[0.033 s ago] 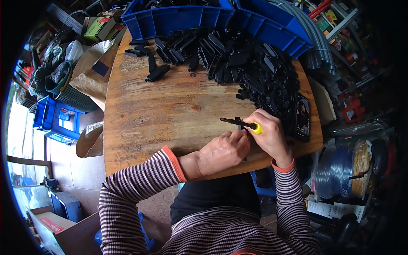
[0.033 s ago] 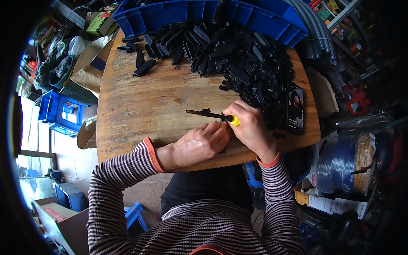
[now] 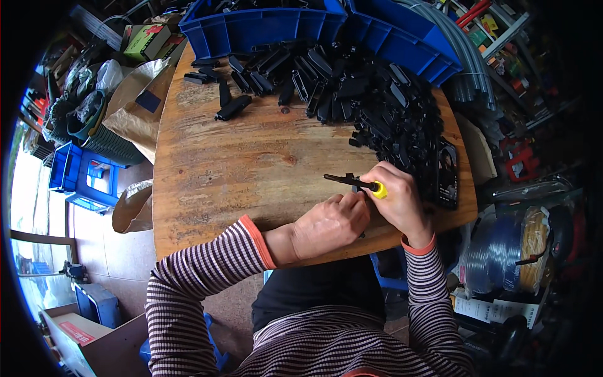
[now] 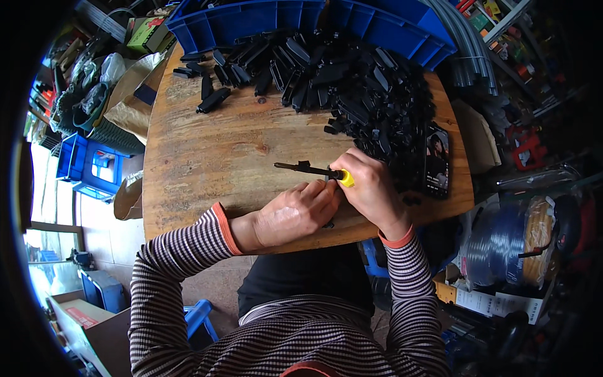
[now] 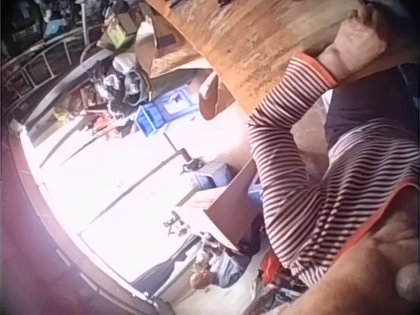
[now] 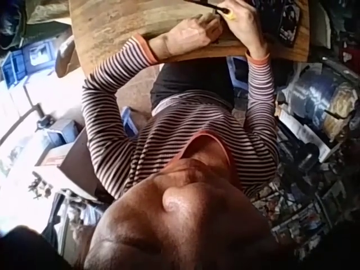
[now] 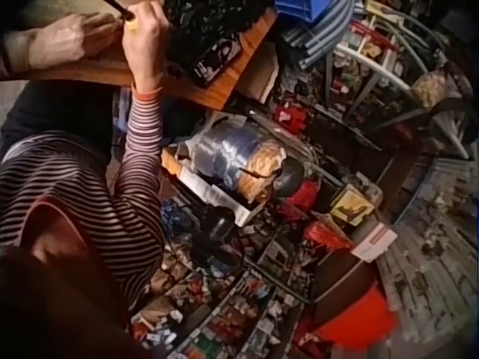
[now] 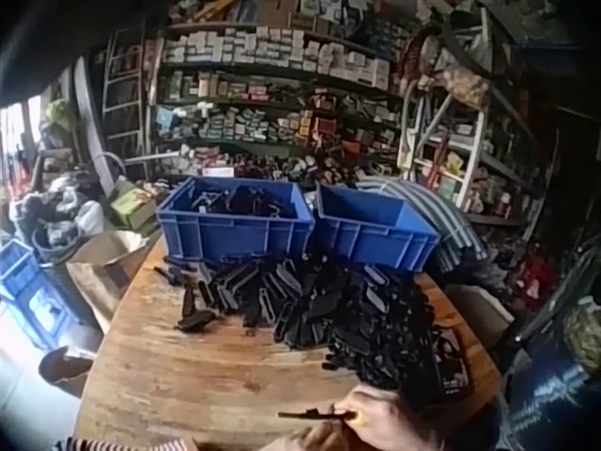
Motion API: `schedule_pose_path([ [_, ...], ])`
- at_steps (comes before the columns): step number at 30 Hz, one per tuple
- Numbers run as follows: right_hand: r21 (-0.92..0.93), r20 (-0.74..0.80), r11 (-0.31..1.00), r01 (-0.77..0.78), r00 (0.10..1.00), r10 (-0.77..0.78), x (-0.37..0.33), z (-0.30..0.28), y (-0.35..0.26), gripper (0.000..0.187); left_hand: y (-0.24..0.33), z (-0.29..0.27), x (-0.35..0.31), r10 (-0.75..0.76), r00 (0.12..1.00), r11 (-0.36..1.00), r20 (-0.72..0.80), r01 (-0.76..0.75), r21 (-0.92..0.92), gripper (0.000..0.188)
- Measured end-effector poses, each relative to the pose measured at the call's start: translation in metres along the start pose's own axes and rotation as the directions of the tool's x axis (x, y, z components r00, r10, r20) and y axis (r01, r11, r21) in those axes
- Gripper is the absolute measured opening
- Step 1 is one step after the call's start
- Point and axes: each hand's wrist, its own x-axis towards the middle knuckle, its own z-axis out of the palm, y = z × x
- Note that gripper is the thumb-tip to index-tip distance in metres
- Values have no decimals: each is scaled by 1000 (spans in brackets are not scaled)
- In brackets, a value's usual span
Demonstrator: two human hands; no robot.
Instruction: Assembling small plastic components using a manual screwdriver.
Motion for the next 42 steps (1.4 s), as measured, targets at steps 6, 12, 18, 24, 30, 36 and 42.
schedule_pose_path([
  [6, -36, 12, 998, -46, 999, 46, -3, -1, -6, 20, 1, 3, 0, -3, 999, 1000, -45, 3, 0, 34],
  [12, -85, 144, 996, -8, 989, 20, 5, -5, -2, 15, -3, -1, 0, 95, 994, 994, -47, -98, -54, 33],
  [18, 222, 10, 973, -65, 998, 65, 20, -25, -11, 10, 0, -5, -1, 59, 998, 997, 17, -58, -59, 33],
  [24, 669, -464, 720, 187, 861, 208, 32, 9, -5, 9, -2, -3, 2, 37, 997, 994, 65, -30, -107, 35],
  [30, 520, -273, 797, -306, 825, 495, 36, -15, -11, 12, -12, 0, 7, 96, 992, 995, -82, -99, -33, 38],
  [36, -56, -205, 991, -118, 973, 104, 44, 17, 37, 16, -43, 15, 4, -146, 989, 979, 24, 148, -141, 42],
  [42, -219, -93, 967, -134, 989, 116, 58, 31, 40, 17, -106, 6, -7, -634, 773, 718, -20, 578, -388, 36],
])
